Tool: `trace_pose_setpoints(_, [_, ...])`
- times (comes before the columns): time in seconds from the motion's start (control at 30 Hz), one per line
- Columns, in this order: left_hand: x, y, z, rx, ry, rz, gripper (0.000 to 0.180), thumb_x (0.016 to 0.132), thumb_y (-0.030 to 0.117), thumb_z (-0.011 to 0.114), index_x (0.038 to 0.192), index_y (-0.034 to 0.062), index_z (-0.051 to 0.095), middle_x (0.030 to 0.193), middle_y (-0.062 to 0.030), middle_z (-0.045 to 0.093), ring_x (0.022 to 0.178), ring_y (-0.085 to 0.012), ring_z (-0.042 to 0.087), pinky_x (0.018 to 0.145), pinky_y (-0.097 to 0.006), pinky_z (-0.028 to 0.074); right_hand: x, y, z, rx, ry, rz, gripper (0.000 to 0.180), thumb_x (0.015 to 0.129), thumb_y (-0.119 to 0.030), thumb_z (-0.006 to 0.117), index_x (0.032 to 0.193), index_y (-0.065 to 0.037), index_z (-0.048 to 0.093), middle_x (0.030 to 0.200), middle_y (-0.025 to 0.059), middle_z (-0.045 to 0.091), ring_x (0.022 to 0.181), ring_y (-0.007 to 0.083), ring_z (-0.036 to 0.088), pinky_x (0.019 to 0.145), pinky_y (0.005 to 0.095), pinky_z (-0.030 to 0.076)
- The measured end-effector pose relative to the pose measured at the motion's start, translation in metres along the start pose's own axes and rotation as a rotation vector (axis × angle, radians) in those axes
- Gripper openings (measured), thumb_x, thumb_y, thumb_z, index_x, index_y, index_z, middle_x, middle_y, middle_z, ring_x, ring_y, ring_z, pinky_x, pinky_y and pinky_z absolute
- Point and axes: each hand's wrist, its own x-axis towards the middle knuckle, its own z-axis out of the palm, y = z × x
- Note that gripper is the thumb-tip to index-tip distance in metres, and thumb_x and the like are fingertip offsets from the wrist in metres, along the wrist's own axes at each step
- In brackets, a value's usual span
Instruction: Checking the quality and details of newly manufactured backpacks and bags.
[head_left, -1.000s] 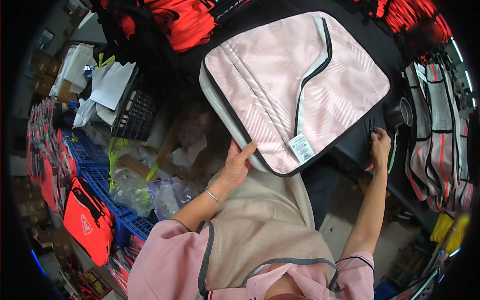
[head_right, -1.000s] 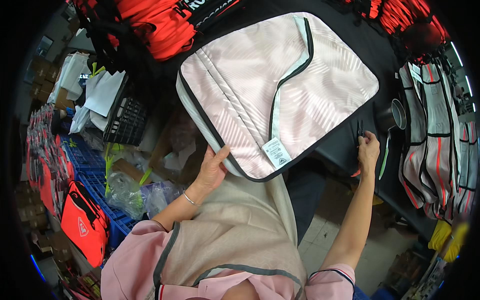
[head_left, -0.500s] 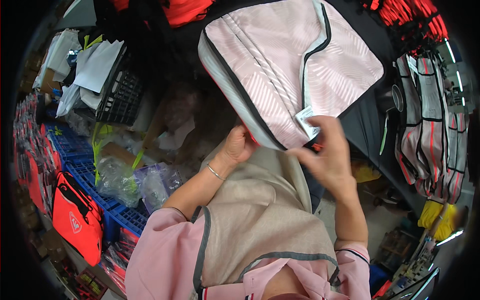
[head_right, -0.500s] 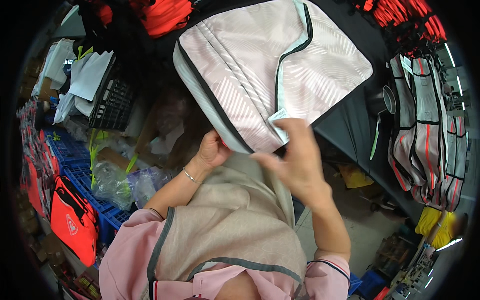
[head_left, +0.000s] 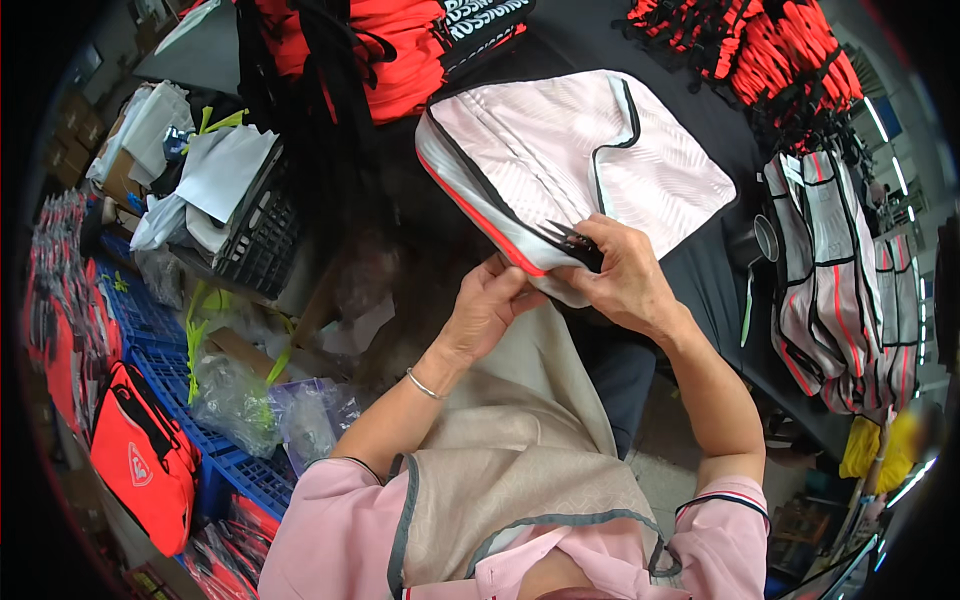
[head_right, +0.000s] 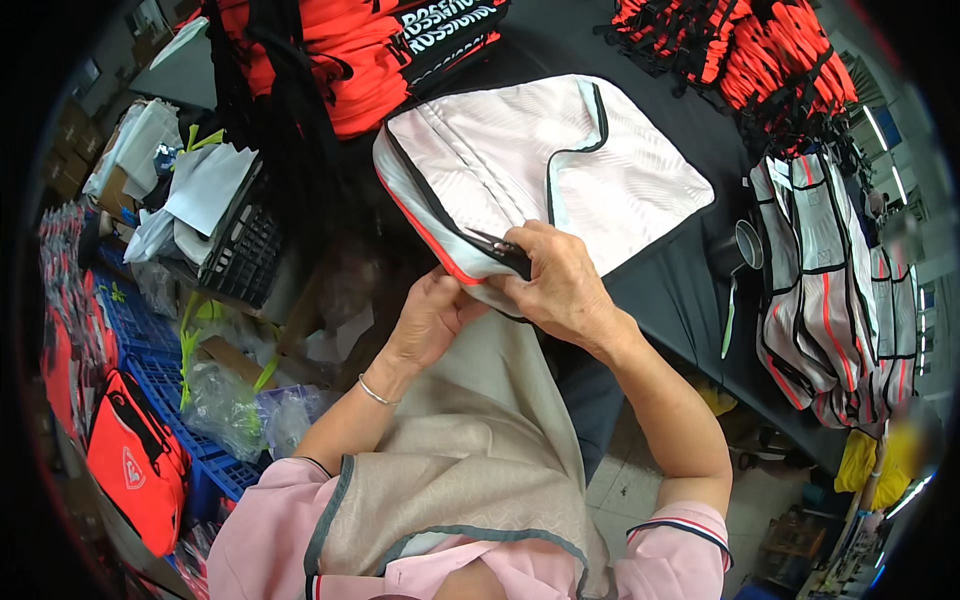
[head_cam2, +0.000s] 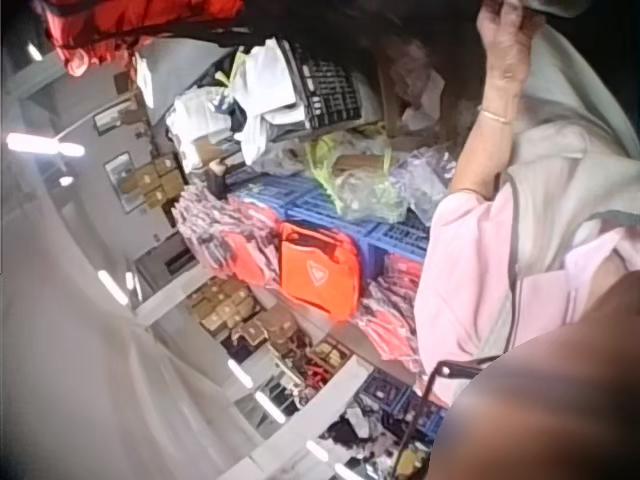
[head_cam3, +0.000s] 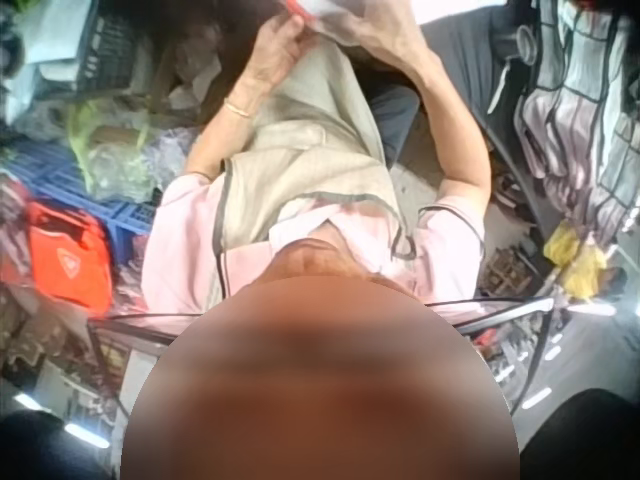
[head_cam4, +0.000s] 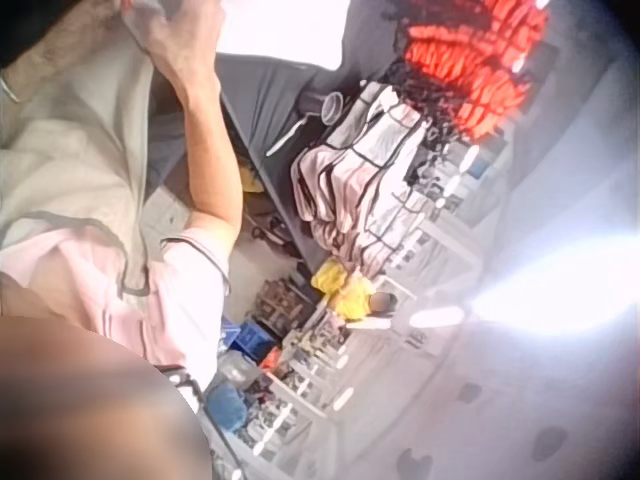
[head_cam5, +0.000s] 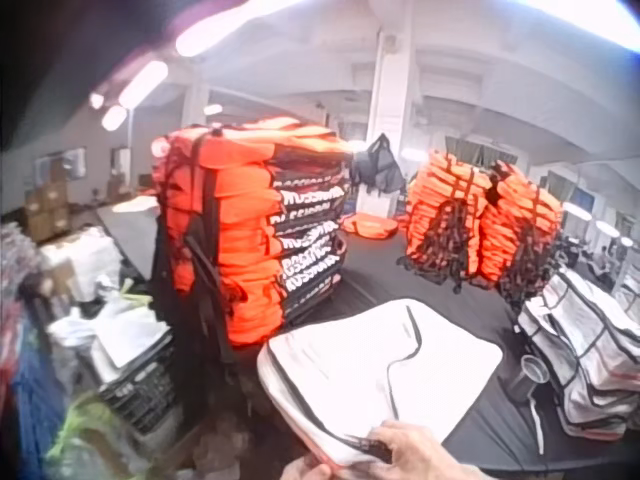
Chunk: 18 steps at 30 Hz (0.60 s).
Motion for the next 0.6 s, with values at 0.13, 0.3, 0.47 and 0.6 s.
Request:
trace_pose_setpoints(0.13, [0.002,0.0,-0.003,0.073,0.005,-0.028,0.039,0.088,0.022,0.072,0.118,0.0056,0.054,0.106,-0.0038,0.064,0.097,-0.0138,0.064,0.085,-0.031,0.056,0.004,-0.001,-0.006,0.111,-0.1,0.041,0.036,0.071,-0.025,0.078,0.086,0.005,0.064,0.071,0.0163,0.061,0.061,0.025,0.059,0.058,0.0354,0.046])
trace_pose_setpoints(0.3, [0.0,-0.021,-0.021,0.002,-0.075,-0.11,0.039,0.087,0.018,0.071,0.12,0.006,0.054,0.111,-0.0043,0.062,0.103,-0.0155,0.063,0.088,-0.032,0.055,0.012,-0.004,0.007,0.043,-0.209,0.227,0.054,0.067,-0.041,0.079,0.085,0.008,0.062,0.065,0.0136,0.06,0.06,0.0191,0.058,0.06,0.034,0.049])
trace_pose_setpoints(0.47, [-0.004,-0.043,-0.024,-0.059,-0.049,-0.134,0.033,0.085,0.019,0.071,0.114,0.0079,0.059,0.103,-0.0013,0.062,0.097,-0.0115,0.058,0.093,-0.03,0.046,0.014,0.009,0.029,-0.087,-0.218,0.188,0.041,0.065,-0.028,0.07,0.08,0.01,0.062,0.068,0.0247,0.063,0.064,0.0346,0.065,0.063,0.0402,0.051])
trace_pose_setpoints(0.6, [-0.001,-0.047,-0.02,-0.057,0.058,-0.154,0.029,0.08,0.013,0.068,0.107,0.004,0.061,0.099,-0.0026,0.062,0.091,-0.0113,0.059,0.09,-0.03,0.048,0.013,0.026,0.041,-0.072,-0.249,0.269,0.037,0.065,-0.024,0.067,0.08,0.01,0.063,0.07,0.028,0.063,0.067,0.0385,0.066,0.065,0.0424,0.051])
